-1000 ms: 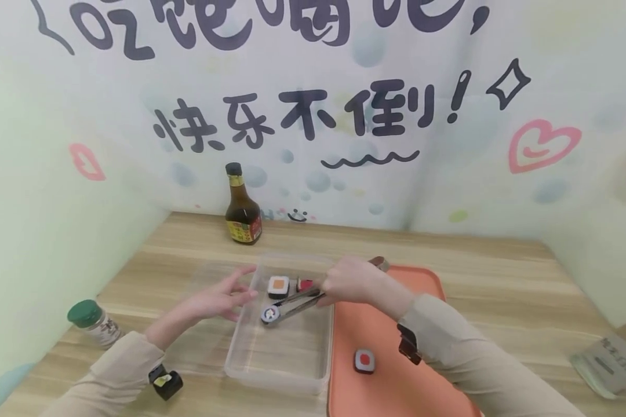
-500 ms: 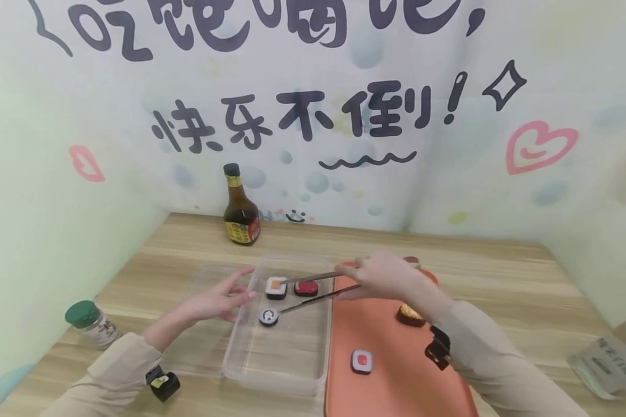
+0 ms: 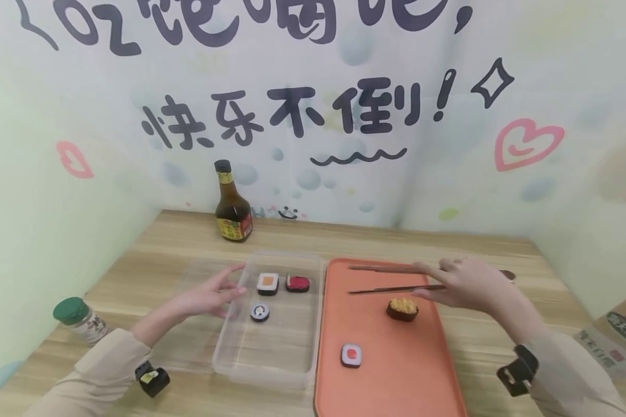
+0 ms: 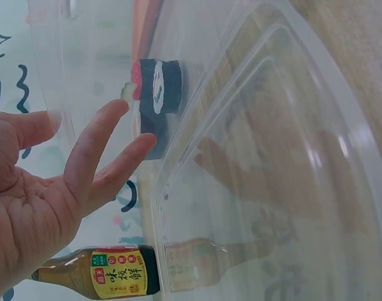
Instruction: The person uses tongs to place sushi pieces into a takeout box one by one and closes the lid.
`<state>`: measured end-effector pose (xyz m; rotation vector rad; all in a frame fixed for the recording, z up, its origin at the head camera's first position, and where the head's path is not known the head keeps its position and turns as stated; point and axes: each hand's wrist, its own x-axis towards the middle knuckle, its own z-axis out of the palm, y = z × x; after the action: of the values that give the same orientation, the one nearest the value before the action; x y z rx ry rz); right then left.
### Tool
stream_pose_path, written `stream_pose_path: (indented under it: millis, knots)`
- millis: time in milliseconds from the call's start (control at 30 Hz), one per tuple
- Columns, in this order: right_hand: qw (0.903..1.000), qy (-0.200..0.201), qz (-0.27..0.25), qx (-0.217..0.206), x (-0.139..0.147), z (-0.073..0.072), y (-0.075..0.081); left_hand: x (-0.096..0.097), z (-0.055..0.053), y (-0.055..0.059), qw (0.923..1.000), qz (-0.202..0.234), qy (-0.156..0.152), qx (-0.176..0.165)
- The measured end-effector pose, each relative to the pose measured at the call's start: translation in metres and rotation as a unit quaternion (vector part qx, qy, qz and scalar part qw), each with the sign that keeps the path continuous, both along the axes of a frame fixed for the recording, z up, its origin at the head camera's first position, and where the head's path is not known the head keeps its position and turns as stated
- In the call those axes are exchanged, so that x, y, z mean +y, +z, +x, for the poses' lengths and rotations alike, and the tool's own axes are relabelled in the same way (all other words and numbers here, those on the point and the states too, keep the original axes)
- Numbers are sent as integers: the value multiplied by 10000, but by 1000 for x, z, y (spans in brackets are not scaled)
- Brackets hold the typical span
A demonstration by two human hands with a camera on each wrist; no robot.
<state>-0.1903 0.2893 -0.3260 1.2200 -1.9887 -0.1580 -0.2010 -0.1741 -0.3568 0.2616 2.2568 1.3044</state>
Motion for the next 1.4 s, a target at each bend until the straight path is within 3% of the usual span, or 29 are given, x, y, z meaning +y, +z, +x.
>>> stream_pose_path:
  millis: [300,700,933,1067,1400]
  knots:
    - [9999,-95,62,-90,51,15,-18,-6,0,5,9999,-149,49,-28]
    - [9973,-487,516,-190,53,23,-24,-8,0,3,9999,-95,57,-89]
    - [9928,-696,966,-114,47,26,-18,-6,-1,2,9999,-87,31,-85]
    - [9919,-627,1053,325,39,22,-10,-4,-1,1,9999,-94,38,-90]
    - [9920,-258,880,867,-2,4,25,2,-2,2,9999,-80,-21,-110]
